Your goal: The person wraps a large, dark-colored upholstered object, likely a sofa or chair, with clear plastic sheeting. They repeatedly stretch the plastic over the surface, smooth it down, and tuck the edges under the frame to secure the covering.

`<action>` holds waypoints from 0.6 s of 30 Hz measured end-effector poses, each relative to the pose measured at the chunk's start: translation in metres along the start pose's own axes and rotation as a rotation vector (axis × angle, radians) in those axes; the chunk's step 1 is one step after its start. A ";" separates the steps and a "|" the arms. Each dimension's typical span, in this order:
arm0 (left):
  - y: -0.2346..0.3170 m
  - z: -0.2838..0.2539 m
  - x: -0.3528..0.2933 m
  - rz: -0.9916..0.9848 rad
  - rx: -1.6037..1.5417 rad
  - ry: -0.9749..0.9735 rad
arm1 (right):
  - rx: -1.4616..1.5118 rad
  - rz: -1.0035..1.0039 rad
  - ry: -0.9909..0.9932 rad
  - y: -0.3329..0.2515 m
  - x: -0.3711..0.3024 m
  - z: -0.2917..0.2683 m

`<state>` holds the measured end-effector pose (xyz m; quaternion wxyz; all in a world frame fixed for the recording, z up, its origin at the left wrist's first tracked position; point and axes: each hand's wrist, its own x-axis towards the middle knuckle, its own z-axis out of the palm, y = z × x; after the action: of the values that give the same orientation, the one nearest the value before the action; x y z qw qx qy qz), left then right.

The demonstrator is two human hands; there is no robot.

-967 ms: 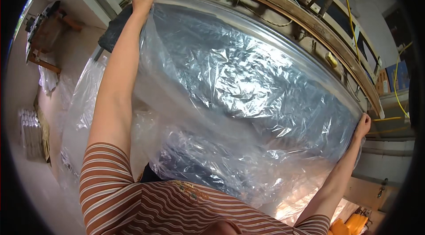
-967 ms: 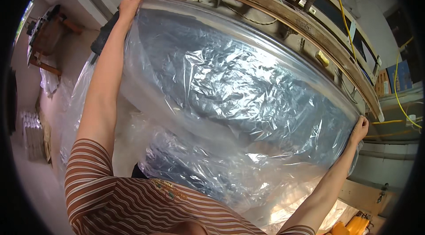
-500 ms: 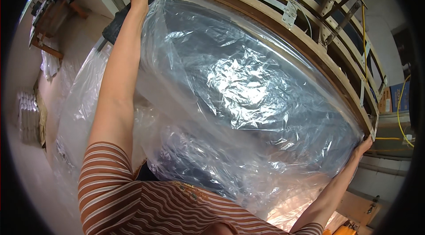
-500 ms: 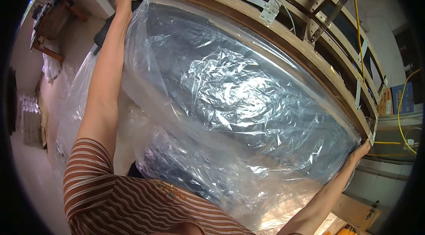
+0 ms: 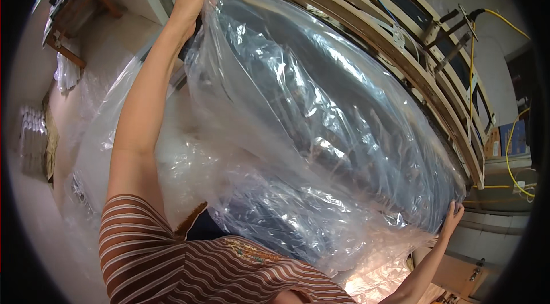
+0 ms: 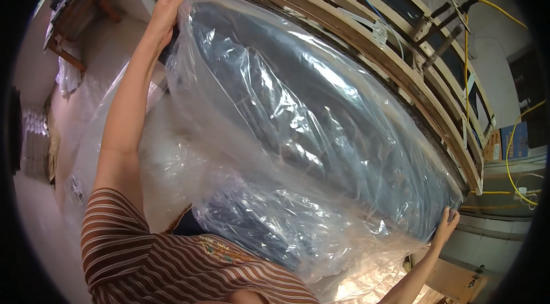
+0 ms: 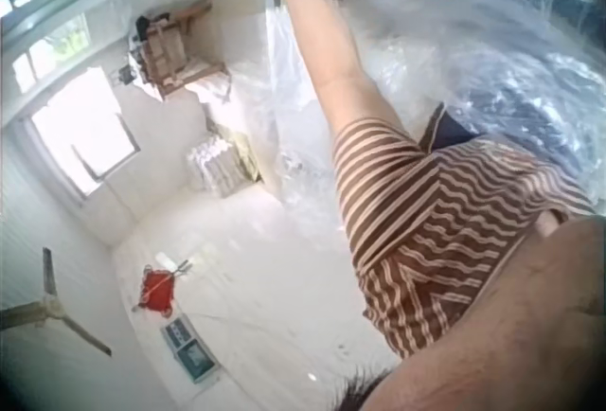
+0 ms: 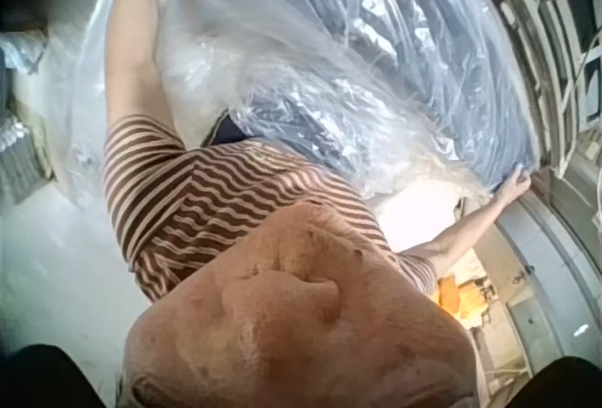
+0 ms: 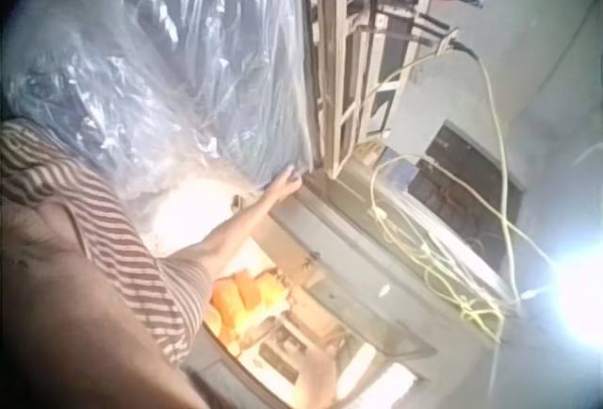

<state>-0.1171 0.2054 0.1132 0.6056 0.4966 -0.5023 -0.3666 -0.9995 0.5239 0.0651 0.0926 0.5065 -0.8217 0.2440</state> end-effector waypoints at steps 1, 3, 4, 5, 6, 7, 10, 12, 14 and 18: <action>0.005 -0.009 -0.009 -0.046 0.005 -0.028 | -0.027 0.019 -0.017 -0.001 -0.007 0.000; 0.014 -0.028 -0.020 -0.108 0.045 -0.107 | 0.072 0.091 -0.006 -0.002 -0.018 0.004; 0.019 -0.032 -0.027 -0.127 0.002 -0.136 | 0.107 0.126 0.005 0.003 -0.021 -0.001; 0.026 -0.033 -0.035 -0.146 -0.040 -0.166 | 0.147 0.135 0.004 0.007 -0.023 -0.003; 0.030 -0.033 -0.041 -0.163 -0.088 -0.198 | 0.181 0.142 0.008 0.020 -0.021 -0.007; 0.032 -0.036 -0.045 -0.166 -0.097 -0.233 | 0.222 0.146 0.002 0.029 -0.018 -0.007; 0.030 -0.045 -0.056 -0.155 -0.033 -0.332 | 0.146 0.242 0.028 0.046 -0.013 -0.008; 0.021 -0.053 -0.062 -0.123 0.109 -0.402 | 0.049 0.329 0.099 0.062 -0.008 -0.017; 0.017 -0.050 -0.077 -0.143 0.181 -0.490 | -0.071 0.446 0.127 0.063 -0.010 -0.010; 0.008 -0.045 -0.085 -0.129 0.172 -0.400 | -0.047 0.454 0.182 0.071 -0.012 -0.008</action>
<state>-0.0933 0.2977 0.0999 0.4249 0.4949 -0.6087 -0.4517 -1.0572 0.5632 0.0454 0.1206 0.2826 -0.9082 0.2842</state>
